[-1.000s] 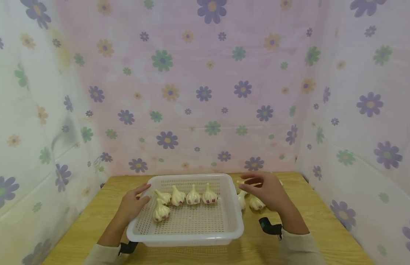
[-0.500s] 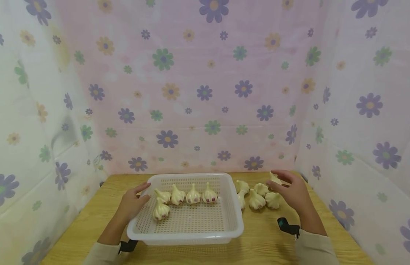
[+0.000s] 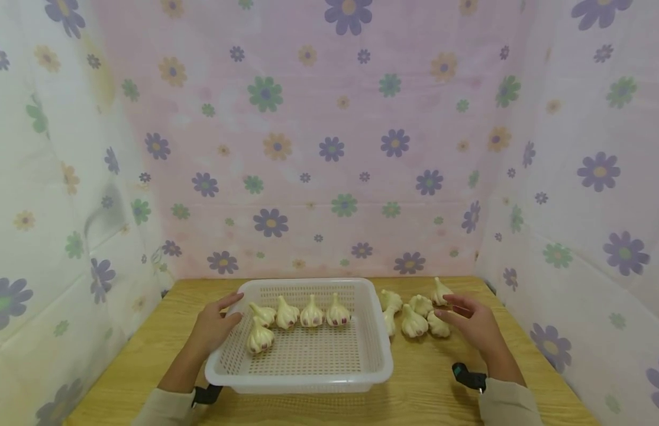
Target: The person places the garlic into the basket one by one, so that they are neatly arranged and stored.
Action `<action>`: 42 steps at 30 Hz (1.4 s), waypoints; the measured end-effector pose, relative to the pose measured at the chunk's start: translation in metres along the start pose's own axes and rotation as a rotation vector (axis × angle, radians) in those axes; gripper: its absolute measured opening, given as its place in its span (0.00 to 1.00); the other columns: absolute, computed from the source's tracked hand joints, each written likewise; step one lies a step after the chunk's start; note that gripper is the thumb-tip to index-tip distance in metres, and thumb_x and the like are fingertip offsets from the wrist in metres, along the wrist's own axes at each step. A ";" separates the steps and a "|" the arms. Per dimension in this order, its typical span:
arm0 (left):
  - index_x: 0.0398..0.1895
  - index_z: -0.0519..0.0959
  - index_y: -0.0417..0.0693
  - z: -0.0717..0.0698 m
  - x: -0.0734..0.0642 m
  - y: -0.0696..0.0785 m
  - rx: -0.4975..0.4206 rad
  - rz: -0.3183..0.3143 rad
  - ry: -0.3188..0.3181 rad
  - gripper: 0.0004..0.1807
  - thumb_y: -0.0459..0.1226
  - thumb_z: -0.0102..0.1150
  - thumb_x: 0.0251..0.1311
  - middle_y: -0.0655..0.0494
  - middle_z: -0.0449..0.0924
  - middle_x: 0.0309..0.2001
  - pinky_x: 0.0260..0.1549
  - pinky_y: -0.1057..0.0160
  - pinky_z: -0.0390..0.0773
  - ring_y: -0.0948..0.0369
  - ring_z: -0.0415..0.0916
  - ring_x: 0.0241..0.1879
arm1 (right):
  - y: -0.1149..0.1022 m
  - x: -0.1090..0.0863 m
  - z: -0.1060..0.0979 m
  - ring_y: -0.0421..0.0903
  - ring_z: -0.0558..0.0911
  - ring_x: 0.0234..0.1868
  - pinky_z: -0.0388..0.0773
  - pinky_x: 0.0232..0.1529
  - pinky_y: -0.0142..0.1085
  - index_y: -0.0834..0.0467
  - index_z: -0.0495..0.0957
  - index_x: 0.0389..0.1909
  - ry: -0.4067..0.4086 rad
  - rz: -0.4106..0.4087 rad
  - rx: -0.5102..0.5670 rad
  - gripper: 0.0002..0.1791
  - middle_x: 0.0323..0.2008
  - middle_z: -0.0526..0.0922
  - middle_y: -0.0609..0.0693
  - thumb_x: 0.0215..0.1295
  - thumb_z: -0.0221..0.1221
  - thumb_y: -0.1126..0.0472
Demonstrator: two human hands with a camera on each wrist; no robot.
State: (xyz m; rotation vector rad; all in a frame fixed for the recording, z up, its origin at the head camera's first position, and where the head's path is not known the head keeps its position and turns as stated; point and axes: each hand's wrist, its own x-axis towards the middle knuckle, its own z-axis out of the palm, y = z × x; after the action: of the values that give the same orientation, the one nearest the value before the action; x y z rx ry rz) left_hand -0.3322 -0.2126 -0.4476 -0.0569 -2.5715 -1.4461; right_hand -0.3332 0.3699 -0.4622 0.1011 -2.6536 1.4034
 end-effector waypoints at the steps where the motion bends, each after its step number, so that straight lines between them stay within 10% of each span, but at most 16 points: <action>1: 0.72 0.75 0.47 0.000 0.000 0.000 0.001 0.000 0.000 0.30 0.36 0.58 0.64 0.57 0.64 0.79 0.34 0.58 0.88 0.51 0.86 0.48 | 0.002 -0.001 0.001 0.67 0.69 0.71 0.82 0.59 0.53 0.59 0.66 0.76 -0.006 0.010 0.008 0.42 0.76 0.66 0.62 0.69 0.63 0.39; 42: 0.72 0.75 0.48 0.000 0.002 -0.003 0.012 -0.005 -0.004 0.29 0.36 0.59 0.65 0.55 0.64 0.79 0.34 0.59 0.87 0.51 0.86 0.49 | 0.027 0.003 0.013 0.70 0.76 0.66 0.87 0.48 0.42 0.62 0.73 0.71 -0.029 0.017 -0.002 0.37 0.74 0.67 0.69 0.67 0.68 0.47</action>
State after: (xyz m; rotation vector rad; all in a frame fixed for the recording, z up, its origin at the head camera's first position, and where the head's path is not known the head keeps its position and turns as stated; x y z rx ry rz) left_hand -0.3347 -0.2145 -0.4502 -0.0512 -2.5851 -1.4335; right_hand -0.3407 0.3746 -0.4907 0.0996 -2.6853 1.4157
